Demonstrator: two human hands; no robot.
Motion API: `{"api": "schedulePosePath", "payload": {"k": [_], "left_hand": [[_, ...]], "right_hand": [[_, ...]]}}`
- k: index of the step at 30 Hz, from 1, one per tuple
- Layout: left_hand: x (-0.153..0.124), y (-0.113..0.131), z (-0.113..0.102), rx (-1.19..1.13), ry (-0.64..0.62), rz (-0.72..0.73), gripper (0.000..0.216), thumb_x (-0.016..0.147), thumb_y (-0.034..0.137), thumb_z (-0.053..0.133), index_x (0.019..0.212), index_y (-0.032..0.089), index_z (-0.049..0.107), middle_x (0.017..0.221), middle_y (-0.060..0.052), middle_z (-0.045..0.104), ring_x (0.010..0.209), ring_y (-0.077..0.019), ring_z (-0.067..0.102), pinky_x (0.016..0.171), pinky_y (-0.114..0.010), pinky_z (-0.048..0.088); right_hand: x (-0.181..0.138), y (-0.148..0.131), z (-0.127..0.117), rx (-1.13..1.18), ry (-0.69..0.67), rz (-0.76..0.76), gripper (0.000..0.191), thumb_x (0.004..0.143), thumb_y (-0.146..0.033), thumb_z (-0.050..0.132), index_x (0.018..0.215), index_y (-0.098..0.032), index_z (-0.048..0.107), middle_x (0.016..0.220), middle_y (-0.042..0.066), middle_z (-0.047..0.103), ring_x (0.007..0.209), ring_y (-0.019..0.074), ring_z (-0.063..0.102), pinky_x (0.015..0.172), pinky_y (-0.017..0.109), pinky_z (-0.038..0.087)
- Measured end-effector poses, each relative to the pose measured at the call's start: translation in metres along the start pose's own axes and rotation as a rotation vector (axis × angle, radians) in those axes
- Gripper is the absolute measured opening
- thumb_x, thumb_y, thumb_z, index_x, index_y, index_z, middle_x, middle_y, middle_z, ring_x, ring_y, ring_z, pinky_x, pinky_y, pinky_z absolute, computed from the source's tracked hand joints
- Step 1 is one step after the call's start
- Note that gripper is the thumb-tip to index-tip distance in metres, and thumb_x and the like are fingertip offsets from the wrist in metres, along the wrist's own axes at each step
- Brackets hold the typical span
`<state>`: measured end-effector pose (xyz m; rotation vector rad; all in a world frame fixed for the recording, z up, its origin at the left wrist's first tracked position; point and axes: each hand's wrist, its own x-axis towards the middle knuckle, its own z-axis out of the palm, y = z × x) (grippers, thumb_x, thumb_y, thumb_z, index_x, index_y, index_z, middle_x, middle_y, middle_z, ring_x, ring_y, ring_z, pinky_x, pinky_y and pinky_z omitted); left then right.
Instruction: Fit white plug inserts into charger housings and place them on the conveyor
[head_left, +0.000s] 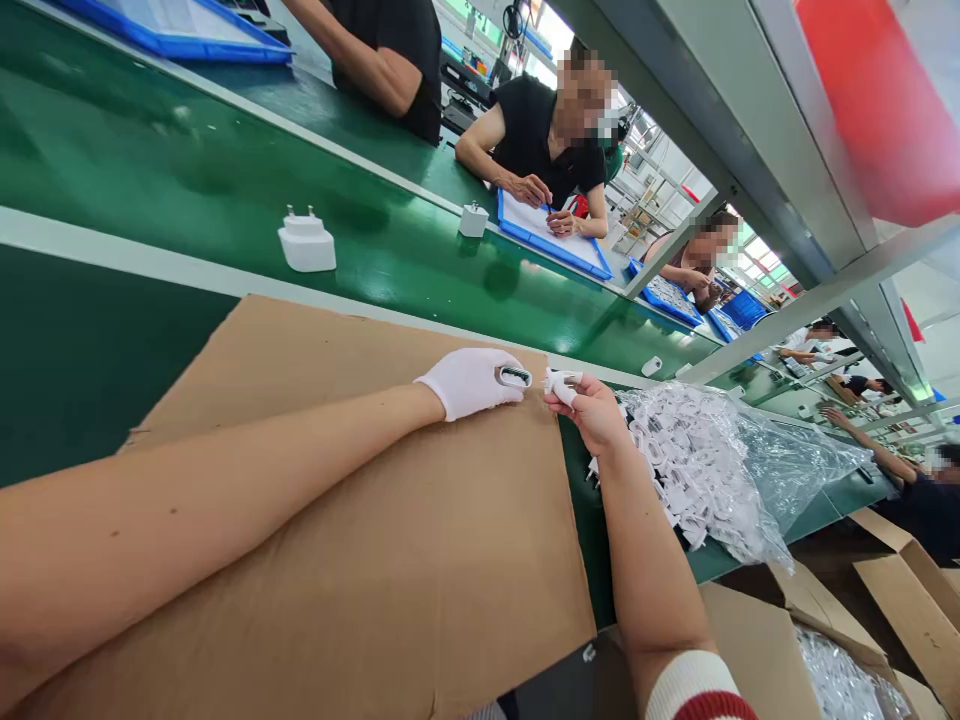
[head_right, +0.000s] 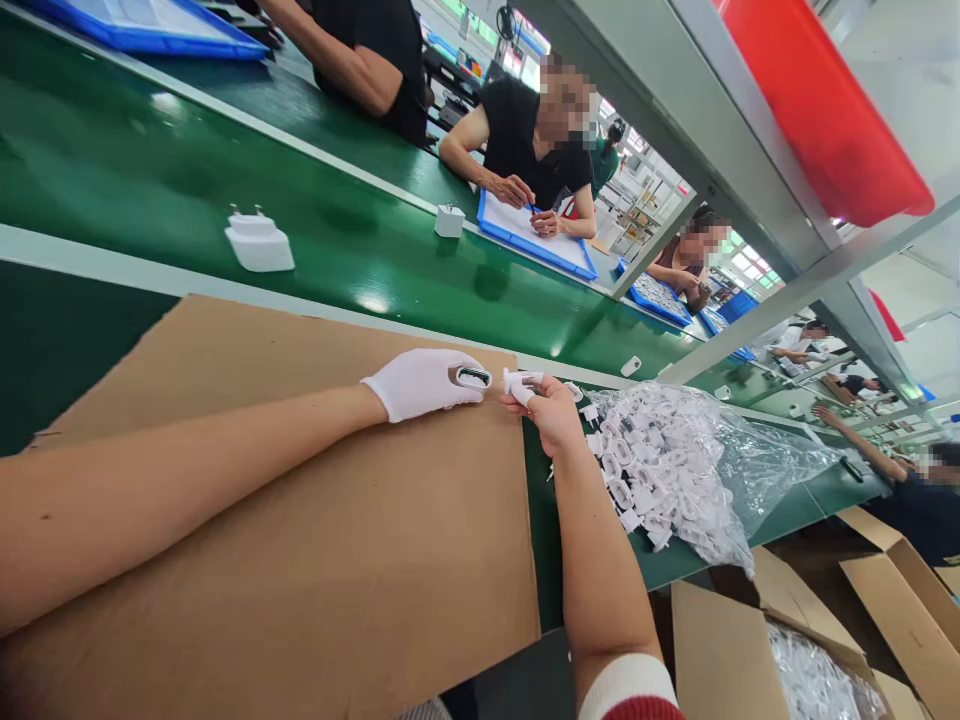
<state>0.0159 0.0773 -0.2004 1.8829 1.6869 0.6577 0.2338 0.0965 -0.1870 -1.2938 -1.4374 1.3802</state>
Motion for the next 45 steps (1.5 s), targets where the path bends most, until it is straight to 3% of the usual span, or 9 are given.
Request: {"api": "schedulePosePath", "payload": {"k": [3, 5, 10, 14, 17, 21, 25, 35, 45], "left_hand": [[0.002, -0.002, 0.002, -0.069, -0.022, -0.011, 0.034, 0.076, 0.047, 0.067, 0.105, 0.031, 0.078, 0.091, 0.004, 0.079, 0.087, -0.0218, 0.073, 0.084, -0.028, 0.054], [0.003, -0.002, 0.002, -0.094, -0.015, 0.023, 0.032, 0.075, 0.047, 0.067, 0.100, 0.030, 0.078, 0.093, 0.004, 0.079, 0.089, -0.0220, 0.073, 0.084, -0.028, 0.054], [0.003, -0.004, 0.002, -0.155, -0.007, 0.080, 0.032, 0.075, 0.050, 0.067, 0.097, 0.028, 0.078, 0.101, 0.003, 0.079, 0.098, -0.0224, 0.072, 0.089, -0.027, 0.054], [0.003, -0.007, 0.004, -0.154, -0.009, 0.083, 0.037, 0.077, 0.051, 0.067, 0.103, 0.028, 0.078, 0.110, 0.001, 0.079, 0.105, -0.0232, 0.071, 0.093, -0.027, 0.053], [0.004, -0.008, 0.004, -0.125, -0.018, 0.095, 0.041, 0.077, 0.051, 0.068, 0.111, 0.029, 0.077, 0.116, 0.001, 0.078, 0.110, -0.0239, 0.070, 0.097, -0.027, 0.052], [0.004, -0.006, 0.002, -0.058, -0.026, 0.081, 0.039, 0.078, 0.052, 0.067, 0.108, 0.031, 0.077, 0.113, 0.001, 0.078, 0.106, -0.0245, 0.071, 0.096, -0.029, 0.052], [0.007, -0.005, 0.004, 0.019, -0.041, 0.092, 0.038, 0.079, 0.059, 0.064, 0.095, 0.026, 0.074, 0.100, -0.002, 0.078, 0.098, -0.0266, 0.071, 0.090, -0.032, 0.053], [0.014, -0.011, 0.013, 0.091, -0.034, 0.187, 0.039, 0.083, 0.061, 0.058, 0.088, 0.025, 0.071, 0.099, -0.004, 0.077, 0.096, -0.0259, 0.069, 0.090, -0.033, 0.050], [0.010, -0.008, 0.010, 0.040, -0.048, 0.123, 0.036, 0.079, 0.059, 0.062, 0.095, 0.028, 0.072, 0.102, -0.001, 0.078, 0.095, -0.0257, 0.070, 0.083, -0.031, 0.051]], "right_hand": [[-0.001, -0.002, 0.004, 0.142, 0.029, -0.030, 0.048, 0.054, -0.036, 0.092, 0.093, -0.020, 0.070, 0.095, 0.004, 0.076, 0.086, 0.0201, 0.075, 0.085, 0.035, 0.063], [-0.001, -0.002, 0.008, 0.095, 0.111, -0.090, 0.047, 0.058, -0.041, 0.092, 0.094, -0.020, 0.070, 0.095, 0.005, 0.076, 0.085, 0.0202, 0.074, 0.087, 0.037, 0.063], [-0.004, 0.003, 0.013, -0.421, 0.212, -0.324, 0.022, 0.080, -0.038, 0.070, 0.093, -0.020, 0.072, 0.094, 0.007, 0.076, 0.087, 0.0215, 0.071, 0.090, 0.039, 0.060], [-0.006, 0.008, 0.012, -0.772, 0.100, -0.401, 0.032, 0.081, -0.023, 0.063, 0.112, -0.020, 0.071, 0.108, 0.008, 0.074, 0.094, 0.0218, 0.069, 0.092, 0.039, 0.057], [-0.006, 0.009, 0.014, -0.673, 0.137, -0.319, 0.027, 0.083, -0.030, 0.067, 0.108, -0.020, 0.068, 0.100, 0.007, 0.076, 0.089, 0.0215, 0.071, 0.087, 0.037, 0.058], [-0.008, 0.003, 0.024, -0.601, 0.290, -0.511, 0.024, 0.093, -0.035, 0.061, 0.113, -0.023, 0.067, 0.113, 0.007, 0.075, 0.104, 0.0219, 0.070, 0.100, 0.038, 0.055], [-0.013, -0.002, 0.036, -0.750, 0.166, -0.668, 0.028, 0.094, -0.019, 0.050, 0.116, -0.023, 0.067, 0.118, 0.008, 0.074, 0.113, 0.0227, 0.066, 0.105, 0.039, 0.051], [-0.011, -0.016, 0.045, -1.087, -0.004, -0.666, 0.052, 0.078, 0.003, 0.042, 0.119, -0.022, 0.064, 0.117, 0.008, 0.070, 0.116, 0.0247, 0.059, 0.103, 0.036, 0.048], [-0.016, -0.024, 0.050, -1.237, -0.001, -0.590, 0.057, 0.072, 0.006, 0.041, 0.116, -0.021, 0.063, 0.112, 0.009, 0.068, 0.112, 0.0274, 0.055, 0.095, 0.036, 0.046]]}}
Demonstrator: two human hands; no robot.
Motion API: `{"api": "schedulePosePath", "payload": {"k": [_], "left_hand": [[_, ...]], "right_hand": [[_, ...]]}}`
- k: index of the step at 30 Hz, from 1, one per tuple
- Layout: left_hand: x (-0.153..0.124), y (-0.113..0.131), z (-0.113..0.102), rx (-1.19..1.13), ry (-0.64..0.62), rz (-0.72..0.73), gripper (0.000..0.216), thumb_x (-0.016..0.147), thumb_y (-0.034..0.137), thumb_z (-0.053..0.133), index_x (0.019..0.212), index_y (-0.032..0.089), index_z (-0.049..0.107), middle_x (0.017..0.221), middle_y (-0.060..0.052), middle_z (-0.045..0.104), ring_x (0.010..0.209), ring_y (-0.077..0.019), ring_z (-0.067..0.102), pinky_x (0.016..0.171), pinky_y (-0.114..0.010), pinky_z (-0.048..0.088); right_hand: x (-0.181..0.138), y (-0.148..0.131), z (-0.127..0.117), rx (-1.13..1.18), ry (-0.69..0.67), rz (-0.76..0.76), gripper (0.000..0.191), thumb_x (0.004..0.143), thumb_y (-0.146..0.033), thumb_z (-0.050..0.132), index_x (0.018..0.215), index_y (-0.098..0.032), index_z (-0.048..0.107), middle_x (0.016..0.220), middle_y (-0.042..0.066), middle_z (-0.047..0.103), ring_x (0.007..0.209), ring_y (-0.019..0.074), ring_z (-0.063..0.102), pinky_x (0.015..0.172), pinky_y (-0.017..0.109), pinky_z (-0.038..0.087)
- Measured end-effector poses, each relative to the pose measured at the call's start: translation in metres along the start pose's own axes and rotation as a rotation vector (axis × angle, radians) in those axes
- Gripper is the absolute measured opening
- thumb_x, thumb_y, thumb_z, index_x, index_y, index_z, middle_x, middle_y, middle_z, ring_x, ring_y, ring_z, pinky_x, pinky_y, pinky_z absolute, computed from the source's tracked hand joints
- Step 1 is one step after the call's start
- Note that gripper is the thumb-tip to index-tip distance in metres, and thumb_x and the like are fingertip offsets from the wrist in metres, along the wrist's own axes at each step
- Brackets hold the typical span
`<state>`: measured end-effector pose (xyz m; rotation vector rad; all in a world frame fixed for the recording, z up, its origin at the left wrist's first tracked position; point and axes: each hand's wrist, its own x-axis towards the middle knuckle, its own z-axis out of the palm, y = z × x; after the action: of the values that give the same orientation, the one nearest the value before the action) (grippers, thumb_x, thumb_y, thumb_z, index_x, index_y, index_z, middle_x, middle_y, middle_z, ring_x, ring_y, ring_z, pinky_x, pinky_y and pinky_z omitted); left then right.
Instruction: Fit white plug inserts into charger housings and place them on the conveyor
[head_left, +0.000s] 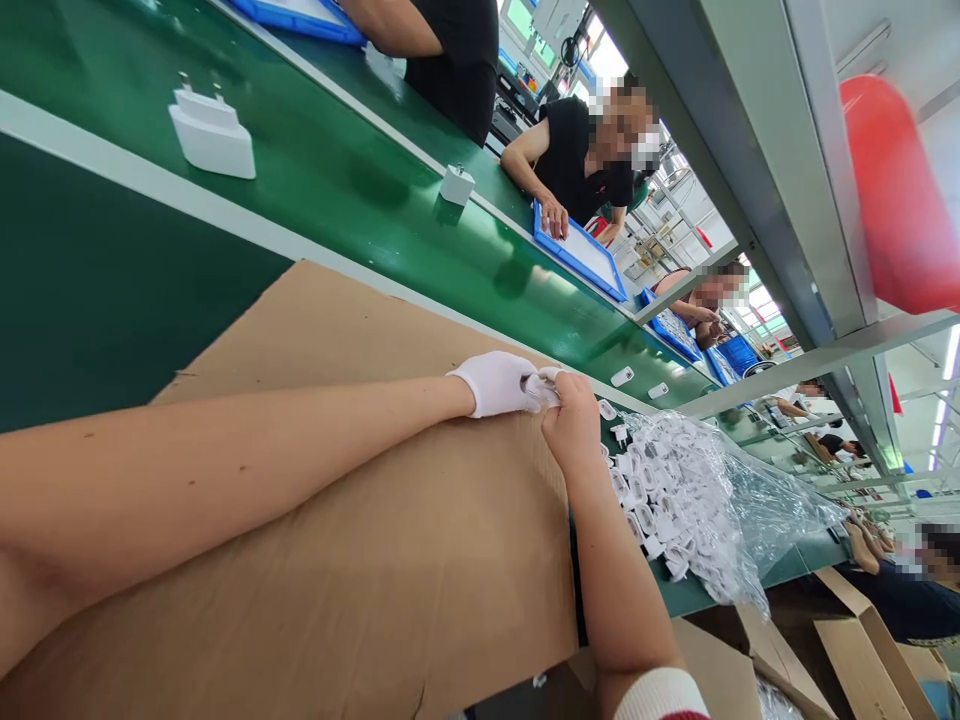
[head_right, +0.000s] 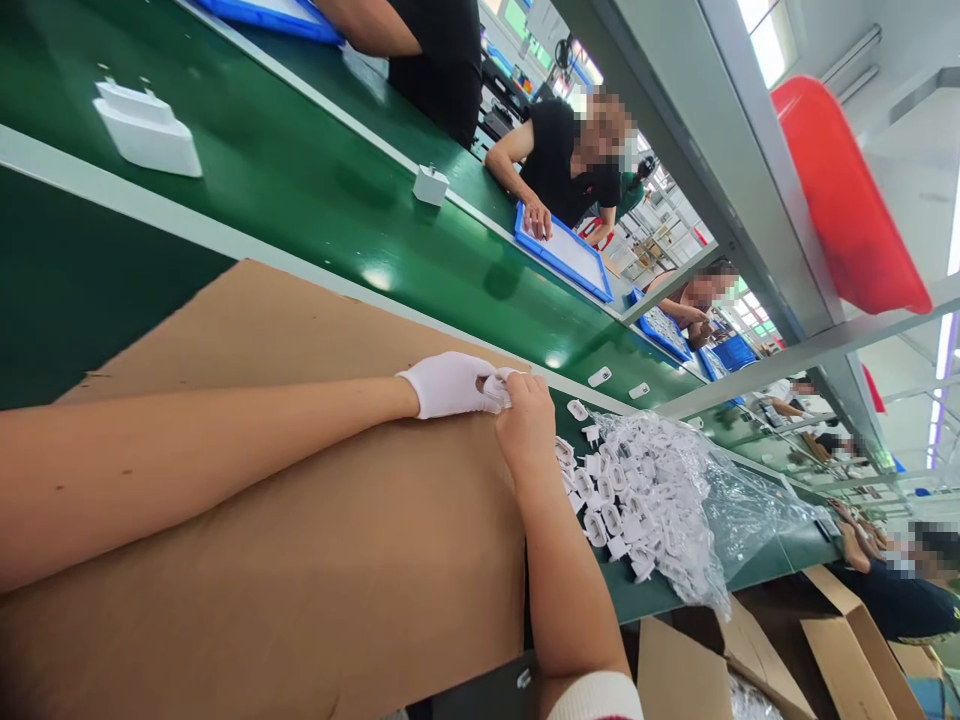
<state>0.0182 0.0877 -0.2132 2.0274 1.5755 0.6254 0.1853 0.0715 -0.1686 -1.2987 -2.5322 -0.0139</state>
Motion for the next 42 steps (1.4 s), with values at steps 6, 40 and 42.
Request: {"api": "schedulePosePath", "payload": {"k": [6, 40, 42], "left_hand": [[-0.014, 0.014, -0.005, 0.012, 0.046, -0.005, 0.039, 0.092, 0.057, 0.052, 0.123, 0.040, 0.067, 0.109, 0.003, 0.077, 0.098, -0.0249, 0.072, 0.082, -0.032, 0.050], [0.052, -0.047, -0.074, 0.145, 0.647, -0.602, 0.096, 0.075, 0.047, 0.072, 0.157, 0.012, 0.037, 0.160, -0.025, 0.040, 0.141, -0.0458, 0.044, 0.110, -0.056, 0.042], [0.055, -0.025, -0.068, 0.256, 0.730, -0.431, 0.095, 0.081, 0.045, 0.068, 0.163, 0.017, 0.027, 0.170, -0.019, 0.025, 0.147, -0.0443, 0.035, 0.117, -0.056, 0.036]], "right_hand": [[0.001, -0.003, 0.000, -0.077, 0.007, 0.030, 0.046, 0.071, 0.005, 0.043, 0.103, -0.023, 0.061, 0.101, 0.008, 0.066, 0.099, 0.0270, 0.056, 0.085, 0.034, 0.044], [-0.009, 0.067, -0.001, -0.089, -0.042, 0.451, 0.012, 0.079, -0.008, 0.065, 0.087, -0.018, 0.064, 0.102, 0.009, 0.068, 0.093, 0.0227, 0.063, 0.078, 0.030, 0.043], [-0.008, 0.066, 0.002, -0.032, -0.034, 0.409, 0.013, 0.076, -0.007, 0.065, 0.079, -0.019, 0.062, 0.091, 0.006, 0.067, 0.087, 0.0213, 0.061, 0.075, 0.029, 0.042]]}}
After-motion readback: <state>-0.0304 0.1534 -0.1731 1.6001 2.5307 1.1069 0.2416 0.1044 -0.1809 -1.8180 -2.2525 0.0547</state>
